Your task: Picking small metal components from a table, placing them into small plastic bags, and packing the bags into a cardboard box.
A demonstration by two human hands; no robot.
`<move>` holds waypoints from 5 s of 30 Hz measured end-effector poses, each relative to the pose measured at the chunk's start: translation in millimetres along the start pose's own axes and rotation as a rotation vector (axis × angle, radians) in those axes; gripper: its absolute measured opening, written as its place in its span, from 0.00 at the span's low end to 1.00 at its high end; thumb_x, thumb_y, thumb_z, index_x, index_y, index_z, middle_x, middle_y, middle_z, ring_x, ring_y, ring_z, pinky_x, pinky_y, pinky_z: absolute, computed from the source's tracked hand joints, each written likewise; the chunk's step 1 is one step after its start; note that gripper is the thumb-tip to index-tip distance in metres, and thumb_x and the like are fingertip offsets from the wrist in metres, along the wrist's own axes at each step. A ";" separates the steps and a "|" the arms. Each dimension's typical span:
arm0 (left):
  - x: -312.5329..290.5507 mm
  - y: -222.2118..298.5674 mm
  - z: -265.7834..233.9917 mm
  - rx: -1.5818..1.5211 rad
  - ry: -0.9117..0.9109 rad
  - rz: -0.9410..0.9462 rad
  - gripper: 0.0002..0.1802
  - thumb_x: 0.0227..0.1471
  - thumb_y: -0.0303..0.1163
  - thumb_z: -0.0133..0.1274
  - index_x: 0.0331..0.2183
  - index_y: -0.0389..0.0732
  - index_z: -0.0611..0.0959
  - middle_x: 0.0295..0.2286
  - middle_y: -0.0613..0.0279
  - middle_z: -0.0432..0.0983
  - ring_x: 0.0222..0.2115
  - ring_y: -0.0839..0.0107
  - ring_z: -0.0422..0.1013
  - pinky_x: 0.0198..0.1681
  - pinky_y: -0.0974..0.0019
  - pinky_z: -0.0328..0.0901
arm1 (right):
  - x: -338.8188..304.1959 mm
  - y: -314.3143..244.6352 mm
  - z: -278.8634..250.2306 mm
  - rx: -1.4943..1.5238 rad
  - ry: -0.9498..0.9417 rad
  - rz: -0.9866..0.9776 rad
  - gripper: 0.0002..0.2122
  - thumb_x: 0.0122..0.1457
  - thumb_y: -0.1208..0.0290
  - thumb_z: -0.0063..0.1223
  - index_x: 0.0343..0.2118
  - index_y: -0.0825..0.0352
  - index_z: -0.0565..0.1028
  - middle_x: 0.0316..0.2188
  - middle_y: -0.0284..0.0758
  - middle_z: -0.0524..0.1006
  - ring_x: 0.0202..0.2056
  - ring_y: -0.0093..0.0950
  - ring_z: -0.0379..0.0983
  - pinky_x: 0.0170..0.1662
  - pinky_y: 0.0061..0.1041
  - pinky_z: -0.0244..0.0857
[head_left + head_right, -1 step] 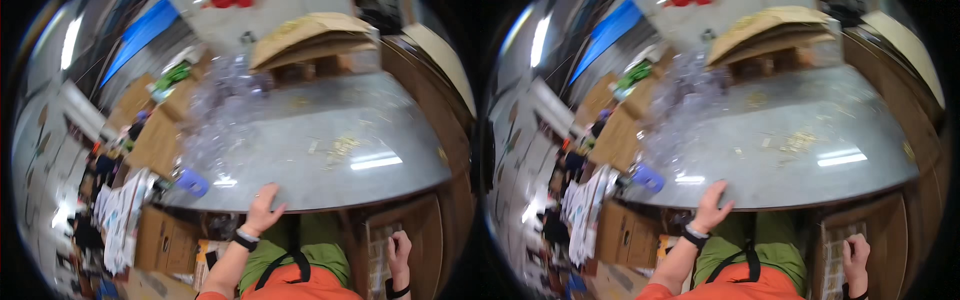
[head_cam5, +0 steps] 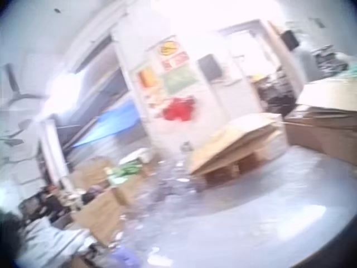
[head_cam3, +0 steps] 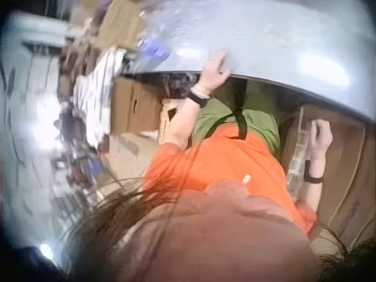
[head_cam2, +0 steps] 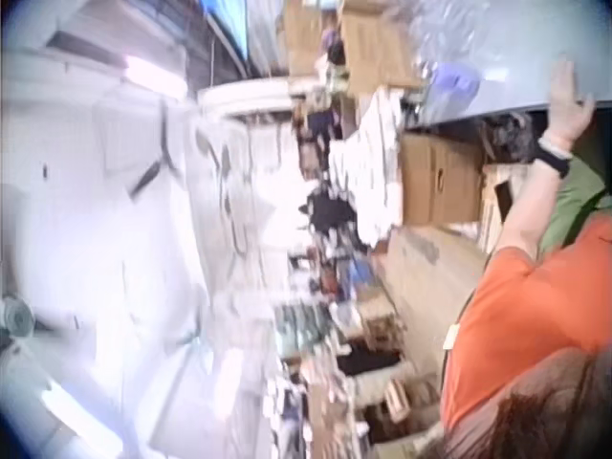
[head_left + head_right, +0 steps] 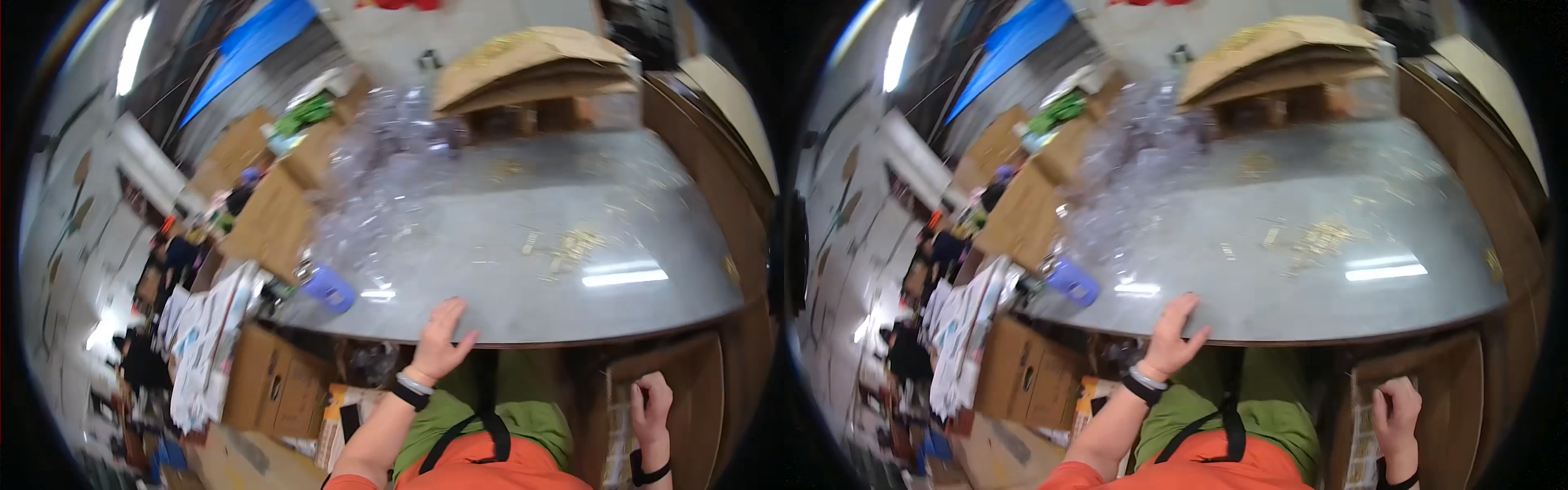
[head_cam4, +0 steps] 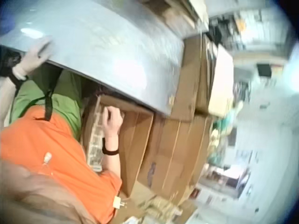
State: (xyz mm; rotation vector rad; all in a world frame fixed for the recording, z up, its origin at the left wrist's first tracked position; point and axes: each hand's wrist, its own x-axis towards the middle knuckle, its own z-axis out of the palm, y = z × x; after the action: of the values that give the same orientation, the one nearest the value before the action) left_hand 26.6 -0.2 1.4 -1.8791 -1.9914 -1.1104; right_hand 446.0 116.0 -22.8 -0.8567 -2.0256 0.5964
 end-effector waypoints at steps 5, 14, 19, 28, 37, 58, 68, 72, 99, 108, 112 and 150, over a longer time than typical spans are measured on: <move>-69.0 -26.6 -61.6 0.201 0.388 -0.345 0.28 0.49 0.27 0.66 0.52 0.33 0.76 0.49 0.47 0.72 0.51 0.52 0.70 0.58 0.56 0.64 | 103.3 -38.7 81.3 0.194 -0.072 -0.203 0.04 0.57 0.80 0.56 0.34 0.70 0.73 0.36 0.44 0.74 0.37 0.42 0.73 0.41 0.34 0.68; -32.3 -187.3 -137.8 -0.369 0.750 -0.705 0.49 0.38 0.34 0.74 0.57 0.30 0.66 0.53 0.43 0.66 0.54 0.55 0.67 0.57 0.55 0.63 | 153.7 -6.1 158.7 0.084 -0.018 -0.032 0.17 0.61 0.72 0.56 0.52 0.70 0.71 0.59 0.48 0.66 0.59 0.46 0.64 0.62 0.37 0.59; -34.4 -192.9 -134.4 -0.222 0.670 -0.674 0.45 0.37 0.31 0.74 0.54 0.34 0.68 0.47 0.53 0.74 0.45 0.62 0.73 0.52 0.57 0.68 | 149.6 -18.2 163.2 0.001 -0.012 -0.012 0.18 0.62 0.71 0.56 0.52 0.71 0.70 0.58 0.48 0.68 0.59 0.47 0.64 0.62 0.37 0.59; -51.5 -70.5 -151.8 -0.520 0.640 -0.592 0.46 0.36 0.28 0.76 0.56 0.33 0.69 0.47 0.55 0.75 0.46 0.69 0.73 0.51 0.63 0.69 | 146.5 -20.8 154.3 -0.066 -0.024 -0.014 0.16 0.60 0.72 0.56 0.50 0.72 0.71 0.55 0.47 0.70 0.57 0.46 0.66 0.60 0.37 0.61; -58.5 10.3 -149.0 -0.370 0.432 -0.314 0.47 0.35 0.28 0.78 0.56 0.35 0.71 0.48 0.57 0.76 0.49 0.69 0.73 0.55 0.63 0.68 | 149.2 -13.0 175.2 -0.077 0.016 -0.081 0.16 0.58 0.74 0.58 0.48 0.73 0.72 0.52 0.48 0.71 0.55 0.46 0.68 0.59 0.37 0.61; -38.4 114.9 -276.7 -0.107 0.505 0.540 0.40 0.48 0.36 0.69 0.56 0.27 0.70 0.52 0.30 0.72 0.54 0.39 0.71 0.59 0.44 0.64 | 147.6 10.7 169.0 0.006 0.056 -0.074 0.16 0.54 0.75 0.59 0.46 0.72 0.73 0.48 0.47 0.72 0.52 0.47 0.67 0.57 0.38 0.62; -42.5 128.8 -310.4 0.135 0.502 0.698 0.32 0.55 0.28 0.60 0.59 0.36 0.67 0.54 0.30 0.70 0.56 0.31 0.67 0.61 0.33 0.58 | 148.1 10.2 173.0 -0.057 0.101 -0.155 0.14 0.54 0.75 0.59 0.43 0.72 0.73 0.43 0.47 0.73 0.46 0.47 0.70 0.51 0.39 0.65; -37.9 129.8 -323.1 0.145 0.491 0.779 0.28 0.59 0.25 0.54 0.59 0.40 0.67 0.56 0.30 0.68 0.58 0.27 0.64 0.61 0.30 0.56 | 148.2 15.3 173.1 -0.069 0.122 -0.151 0.14 0.53 0.75 0.60 0.43 0.72 0.74 0.43 0.47 0.73 0.46 0.47 0.70 0.51 0.39 0.65; -12.3 170.0 -370.2 0.234 0.574 1.051 0.27 0.58 0.26 0.53 0.58 0.41 0.68 0.57 0.36 0.67 0.59 0.32 0.63 0.64 0.32 0.53 | 154.0 5.3 171.3 -0.111 0.087 -0.185 0.17 0.61 0.67 0.57 0.50 0.71 0.75 0.47 0.53 0.76 0.47 0.50 0.73 0.51 0.43 0.68; -16.3 156.5 -375.2 0.247 0.491 1.051 0.27 0.62 0.25 0.49 0.61 0.44 0.65 0.59 0.36 0.65 0.61 0.32 0.60 0.64 0.29 0.50 | 151.3 10.0 171.4 -0.112 0.083 -0.131 0.16 0.60 0.69 0.57 0.49 0.71 0.76 0.49 0.53 0.75 0.50 0.51 0.71 0.53 0.43 0.66; -27.2 156.2 -345.4 0.185 0.670 0.953 0.41 0.49 0.29 0.66 0.61 0.41 0.65 0.58 0.36 0.66 0.58 0.39 0.66 0.62 0.40 0.59 | 144.6 -3.9 166.6 -0.133 0.049 -0.121 0.20 0.60 0.67 0.57 0.54 0.69 0.74 0.53 0.54 0.73 0.53 0.49 0.70 0.56 0.42 0.64; -27.9 43.5 -168.8 -0.313 0.169 0.040 0.44 0.33 0.32 0.76 0.53 0.28 0.76 0.51 0.40 0.75 0.53 0.47 0.74 0.57 0.54 0.70 | 146.7 -33.7 162.1 -0.114 0.029 -0.018 0.16 0.59 0.74 0.57 0.50 0.73 0.72 0.52 0.46 0.73 0.53 0.44 0.71 0.57 0.35 0.64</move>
State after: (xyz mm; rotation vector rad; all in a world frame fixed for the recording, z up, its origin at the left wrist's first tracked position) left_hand 12.8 -130.3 119.9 -1.8781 -1.7635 -1.5895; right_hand 237.1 188.1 -12.1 -0.9080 -2.0546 0.4601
